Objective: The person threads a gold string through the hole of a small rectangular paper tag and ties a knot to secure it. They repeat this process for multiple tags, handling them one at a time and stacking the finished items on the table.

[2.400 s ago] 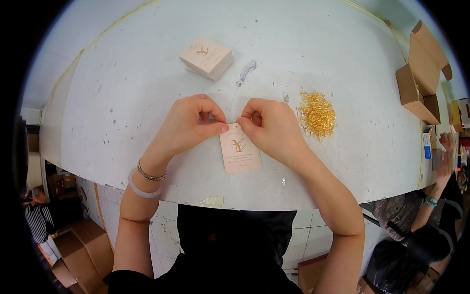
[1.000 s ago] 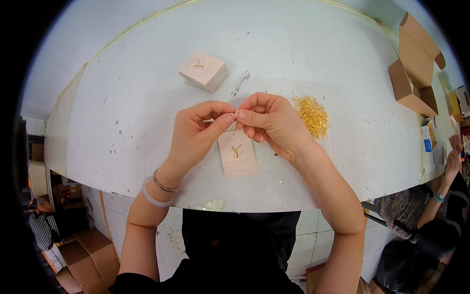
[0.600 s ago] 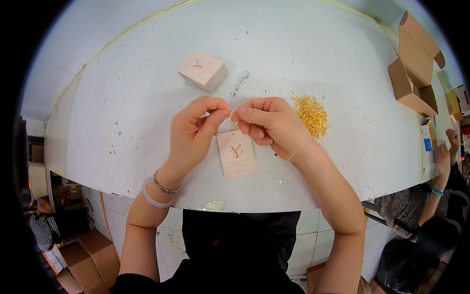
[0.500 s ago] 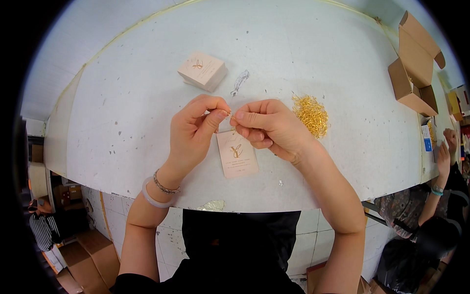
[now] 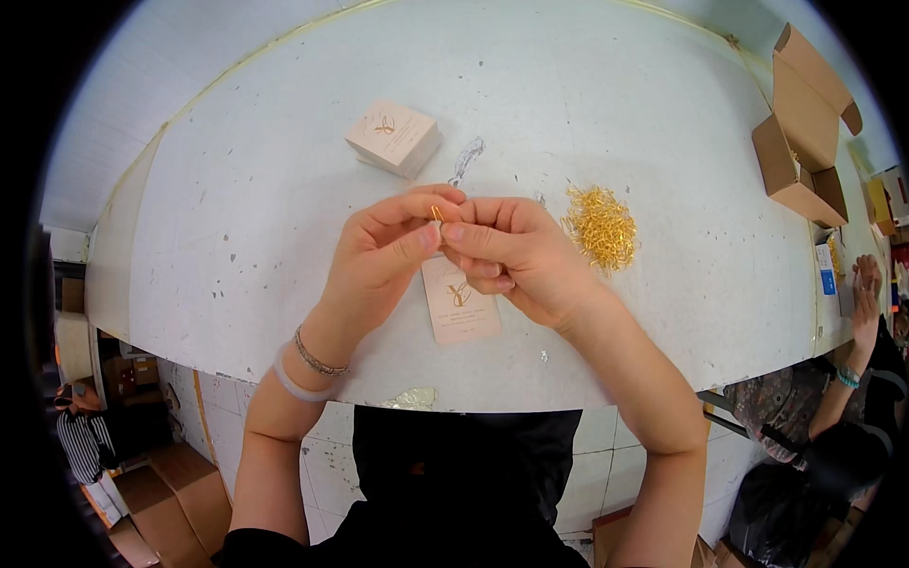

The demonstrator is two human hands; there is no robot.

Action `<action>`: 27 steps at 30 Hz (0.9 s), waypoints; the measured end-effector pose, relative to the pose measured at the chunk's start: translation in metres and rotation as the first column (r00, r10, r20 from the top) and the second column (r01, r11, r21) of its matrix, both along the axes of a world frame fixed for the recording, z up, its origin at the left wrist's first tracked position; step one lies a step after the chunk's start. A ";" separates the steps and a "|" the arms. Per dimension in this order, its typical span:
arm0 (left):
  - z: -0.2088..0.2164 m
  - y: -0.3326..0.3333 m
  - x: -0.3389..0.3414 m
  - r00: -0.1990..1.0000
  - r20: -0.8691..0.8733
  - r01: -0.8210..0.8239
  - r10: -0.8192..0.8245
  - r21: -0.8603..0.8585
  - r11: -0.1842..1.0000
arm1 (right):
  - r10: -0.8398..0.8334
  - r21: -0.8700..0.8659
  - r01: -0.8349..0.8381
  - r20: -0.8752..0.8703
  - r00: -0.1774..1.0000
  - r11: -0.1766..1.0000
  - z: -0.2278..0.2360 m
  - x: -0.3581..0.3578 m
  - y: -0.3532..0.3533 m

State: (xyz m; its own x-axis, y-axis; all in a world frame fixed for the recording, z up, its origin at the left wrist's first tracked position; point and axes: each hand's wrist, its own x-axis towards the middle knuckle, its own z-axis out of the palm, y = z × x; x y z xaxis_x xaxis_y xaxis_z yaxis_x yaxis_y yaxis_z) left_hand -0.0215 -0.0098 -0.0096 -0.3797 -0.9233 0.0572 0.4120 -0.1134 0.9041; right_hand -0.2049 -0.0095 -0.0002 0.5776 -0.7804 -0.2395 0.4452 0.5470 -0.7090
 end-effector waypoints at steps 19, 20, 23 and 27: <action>-0.010 -0.004 0.010 0.983 -0.156 0.118 -0.095 0.146 0.982 | -0.105 -0.064 0.100 -0.066 0.992 0.993 -0.005 0.009 0.007; -0.011 -0.004 0.010 0.983 -0.155 0.118 -0.095 0.148 0.982 | -0.103 -0.062 0.099 -0.061 0.993 0.993 -0.005 0.009 0.007; -0.008 -0.004 0.011 0.984 -0.145 0.128 -0.105 0.155 0.980 | -0.098 -0.064 0.095 -0.054 0.994 0.993 -0.006 0.008 0.007; -0.010 -0.007 0.013 0.989 -0.108 0.121 -0.104 0.158 0.980 | -0.090 -0.064 0.087 -0.050 0.995 0.994 -0.006 0.009 0.006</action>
